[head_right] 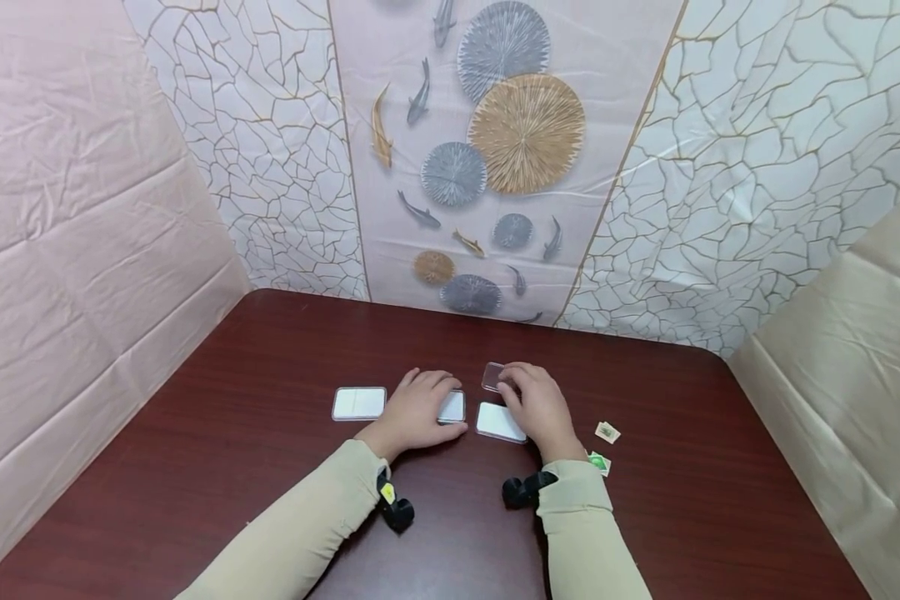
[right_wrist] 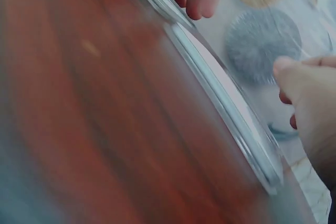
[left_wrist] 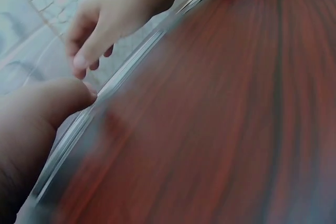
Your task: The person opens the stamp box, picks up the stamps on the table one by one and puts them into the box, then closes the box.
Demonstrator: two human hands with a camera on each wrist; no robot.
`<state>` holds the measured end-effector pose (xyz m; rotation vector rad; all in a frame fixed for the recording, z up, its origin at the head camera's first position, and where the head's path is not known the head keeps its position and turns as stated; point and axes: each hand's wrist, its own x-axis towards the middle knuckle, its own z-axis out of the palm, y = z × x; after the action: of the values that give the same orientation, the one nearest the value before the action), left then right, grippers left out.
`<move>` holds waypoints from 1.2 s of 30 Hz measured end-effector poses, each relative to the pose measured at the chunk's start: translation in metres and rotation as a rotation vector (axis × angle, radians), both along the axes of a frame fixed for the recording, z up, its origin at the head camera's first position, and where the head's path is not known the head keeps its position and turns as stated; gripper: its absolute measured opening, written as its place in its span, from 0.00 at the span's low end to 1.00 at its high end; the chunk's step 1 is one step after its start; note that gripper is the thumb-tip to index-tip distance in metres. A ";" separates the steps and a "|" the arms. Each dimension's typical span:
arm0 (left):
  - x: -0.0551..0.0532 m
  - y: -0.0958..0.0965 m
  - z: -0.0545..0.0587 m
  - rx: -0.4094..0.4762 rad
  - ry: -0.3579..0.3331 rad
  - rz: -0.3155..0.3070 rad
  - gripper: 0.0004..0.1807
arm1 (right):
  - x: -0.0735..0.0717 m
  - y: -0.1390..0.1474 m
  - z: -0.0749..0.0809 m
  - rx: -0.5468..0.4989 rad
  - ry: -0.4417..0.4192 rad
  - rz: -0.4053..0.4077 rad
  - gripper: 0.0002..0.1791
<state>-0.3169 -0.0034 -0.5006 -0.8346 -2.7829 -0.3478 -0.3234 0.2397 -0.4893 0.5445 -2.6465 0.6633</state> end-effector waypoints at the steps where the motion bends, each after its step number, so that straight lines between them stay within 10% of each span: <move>1: -0.001 -0.007 0.000 0.005 0.006 0.000 0.40 | 0.001 -0.005 0.000 -0.003 0.015 0.034 0.10; 12: -0.005 -0.073 -0.002 -0.026 -0.003 0.034 0.44 | 0.008 -0.057 -0.004 0.169 -0.045 0.238 0.32; 36: 0.001 -0.060 -0.001 -0.022 0.004 0.039 0.37 | 0.009 -0.068 -0.010 0.111 0.039 0.363 0.17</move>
<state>-0.3159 -0.0632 -0.5017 -0.7835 -2.8000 -0.3092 -0.3140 0.1721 -0.4991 1.0748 -2.5814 0.5986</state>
